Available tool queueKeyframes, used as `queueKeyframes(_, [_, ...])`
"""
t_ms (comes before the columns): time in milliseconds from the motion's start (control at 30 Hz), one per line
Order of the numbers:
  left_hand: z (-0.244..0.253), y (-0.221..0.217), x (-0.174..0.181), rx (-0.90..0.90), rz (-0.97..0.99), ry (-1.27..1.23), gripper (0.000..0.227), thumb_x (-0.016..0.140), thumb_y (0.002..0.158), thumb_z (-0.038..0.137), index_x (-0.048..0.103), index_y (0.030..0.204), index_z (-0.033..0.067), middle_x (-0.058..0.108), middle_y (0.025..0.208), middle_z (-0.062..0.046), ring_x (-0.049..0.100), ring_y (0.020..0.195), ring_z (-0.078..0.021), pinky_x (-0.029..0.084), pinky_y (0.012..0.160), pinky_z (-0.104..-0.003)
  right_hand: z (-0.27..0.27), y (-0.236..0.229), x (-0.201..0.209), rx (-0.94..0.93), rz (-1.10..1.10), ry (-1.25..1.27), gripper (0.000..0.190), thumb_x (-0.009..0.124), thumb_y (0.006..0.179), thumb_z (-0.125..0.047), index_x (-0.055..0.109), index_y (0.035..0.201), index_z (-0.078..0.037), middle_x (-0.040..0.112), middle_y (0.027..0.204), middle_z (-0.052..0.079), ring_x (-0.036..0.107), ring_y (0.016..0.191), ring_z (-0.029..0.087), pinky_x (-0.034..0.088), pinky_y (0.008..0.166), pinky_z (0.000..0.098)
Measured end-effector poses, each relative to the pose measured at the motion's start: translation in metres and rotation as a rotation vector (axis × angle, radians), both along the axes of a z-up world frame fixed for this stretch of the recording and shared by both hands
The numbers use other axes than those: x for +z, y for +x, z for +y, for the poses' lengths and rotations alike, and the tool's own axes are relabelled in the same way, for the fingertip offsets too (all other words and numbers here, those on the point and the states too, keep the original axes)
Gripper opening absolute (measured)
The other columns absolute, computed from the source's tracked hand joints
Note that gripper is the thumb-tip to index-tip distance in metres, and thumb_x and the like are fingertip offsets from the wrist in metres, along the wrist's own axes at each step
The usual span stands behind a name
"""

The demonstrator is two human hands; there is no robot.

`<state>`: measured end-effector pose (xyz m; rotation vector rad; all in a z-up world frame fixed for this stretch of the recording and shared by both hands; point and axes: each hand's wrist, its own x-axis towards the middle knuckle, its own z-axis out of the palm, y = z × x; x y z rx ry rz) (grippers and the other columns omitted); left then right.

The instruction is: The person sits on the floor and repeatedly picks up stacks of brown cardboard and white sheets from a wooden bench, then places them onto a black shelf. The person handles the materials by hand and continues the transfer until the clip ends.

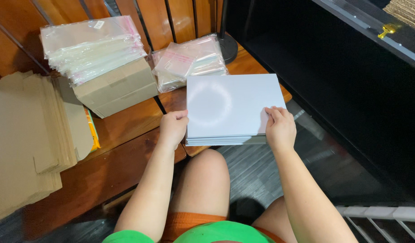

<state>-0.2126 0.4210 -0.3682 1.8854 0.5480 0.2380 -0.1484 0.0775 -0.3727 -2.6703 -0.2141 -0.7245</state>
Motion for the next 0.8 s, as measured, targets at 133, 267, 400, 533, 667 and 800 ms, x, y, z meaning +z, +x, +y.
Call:
queueKeyframes(133, [-0.002, -0.003, 0.010, 0.010, 0.015, -0.022, 0.038, 0.066, 0.085, 0.013, 0.078, 0.121, 0.0106, 0.072, 0.125, -0.009, 0.060, 0.130, -0.0285, 0.049, 0.110, -0.040, 0.003, -0.001, -0.001, -0.010, -0.002, 0.006, 0.021, 0.063, 0.102, -0.019, 0.077, 0.116, -0.026, 0.069, 0.120, -0.002, 0.065, 0.122, 0.024, 0.054, 0.101, 0.0387])
queueKeyframes(267, [0.000, 0.001, 0.011, 0.025, 0.019, -0.050, 0.038, 0.066, 0.084, 0.014, 0.078, 0.120, 0.0102, 0.072, 0.124, -0.010, 0.061, 0.130, -0.0277, 0.049, 0.109, -0.039, 0.003, 0.001, -0.002, -0.021, 0.003, 0.001, 0.021, 0.063, 0.102, -0.019, 0.077, 0.117, -0.026, 0.069, 0.121, -0.002, 0.065, 0.122, 0.024, 0.054, 0.101, 0.0385])
queueKeyframes(400, [-0.001, -0.004, 0.022, 0.014, 0.027, -0.173, 0.044, 0.069, 0.083, 0.015, 0.075, 0.126, 0.0079, 0.073, 0.122, -0.014, 0.067, 0.118, -0.0238, 0.054, 0.100, -0.038, 0.003, 0.001, -0.003, -0.019, -0.007, 0.004, 0.022, 0.063, 0.103, -0.019, 0.077, 0.117, -0.026, 0.069, 0.120, -0.002, 0.065, 0.122, 0.025, 0.054, 0.101, 0.0386])
queueKeyframes(533, [-0.008, -0.022, 0.051, 0.024, 0.017, -0.269, 0.043, 0.071, 0.084, 0.015, 0.074, 0.126, 0.0063, 0.071, 0.127, -0.018, 0.065, 0.119, -0.0249, 0.053, 0.099, -0.039, 0.004, 0.000, -0.002, -0.019, -0.017, 0.004, 0.021, 0.062, 0.103, -0.018, 0.077, 0.117, -0.025, 0.069, 0.120, -0.001, 0.065, 0.122, 0.025, 0.054, 0.101, 0.0386])
queueKeyframes(667, [-0.010, -0.024, 0.054, 0.040, 0.005, -0.326, 0.046, 0.071, 0.087, 0.013, 0.070, 0.131, 0.0012, 0.068, 0.131, -0.026, 0.066, 0.119, -0.0293, 0.054, 0.099, -0.040, 0.003, 0.002, -0.004, -0.018, -0.017, 0.001, 0.022, 0.063, 0.103, -0.018, 0.077, 0.117, -0.025, 0.070, 0.120, -0.001, 0.065, 0.121, 0.026, 0.054, 0.101, 0.0392])
queueKeyframes(800, [-0.007, -0.011, 0.037, 0.041, -0.006, -0.281, 0.045, 0.072, 0.083, 0.014, 0.073, 0.127, 0.0021, 0.073, 0.119, -0.019, 0.068, 0.104, -0.0214, 0.056, 0.093, -0.039, 0.003, 0.003, -0.005, -0.019, -0.027, -0.015, 0.021, 0.064, 0.102, -0.018, 0.077, 0.117, -0.025, 0.069, 0.120, -0.001, 0.065, 0.121, 0.025, 0.054, 0.101, 0.0384])
